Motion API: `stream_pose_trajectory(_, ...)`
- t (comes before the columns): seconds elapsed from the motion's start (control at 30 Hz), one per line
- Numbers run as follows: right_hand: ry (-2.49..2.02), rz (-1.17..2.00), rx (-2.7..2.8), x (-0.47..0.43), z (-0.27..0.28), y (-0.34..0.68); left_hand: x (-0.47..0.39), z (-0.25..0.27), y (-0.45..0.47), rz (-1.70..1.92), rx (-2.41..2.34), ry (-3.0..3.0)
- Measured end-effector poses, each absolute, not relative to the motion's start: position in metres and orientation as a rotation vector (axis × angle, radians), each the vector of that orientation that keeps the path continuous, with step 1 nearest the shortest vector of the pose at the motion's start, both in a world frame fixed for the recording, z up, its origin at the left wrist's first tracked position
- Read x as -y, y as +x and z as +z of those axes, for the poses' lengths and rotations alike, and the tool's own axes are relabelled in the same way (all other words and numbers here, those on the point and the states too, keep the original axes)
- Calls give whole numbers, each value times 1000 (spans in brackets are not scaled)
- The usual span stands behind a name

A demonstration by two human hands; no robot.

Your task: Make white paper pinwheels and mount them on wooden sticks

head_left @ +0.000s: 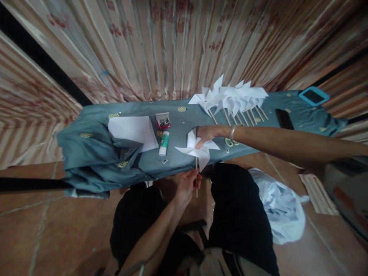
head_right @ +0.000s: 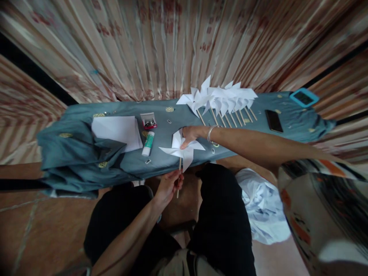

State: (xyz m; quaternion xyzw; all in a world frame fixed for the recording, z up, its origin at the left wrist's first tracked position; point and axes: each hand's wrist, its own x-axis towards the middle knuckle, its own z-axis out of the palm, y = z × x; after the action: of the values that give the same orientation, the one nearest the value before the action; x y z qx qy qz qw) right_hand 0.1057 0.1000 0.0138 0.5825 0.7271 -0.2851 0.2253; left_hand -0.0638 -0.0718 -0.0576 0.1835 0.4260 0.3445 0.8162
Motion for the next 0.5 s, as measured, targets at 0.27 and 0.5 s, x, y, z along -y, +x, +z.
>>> stream_pose_trajectory(0.27,1549,-706,-1917,-102,8,107,74,-58,-60,739,-899,384)
stream_pose_trajectory(0.5,1772,-824,-1917,-99,3,109,75,-59,-59,747,-893,383)
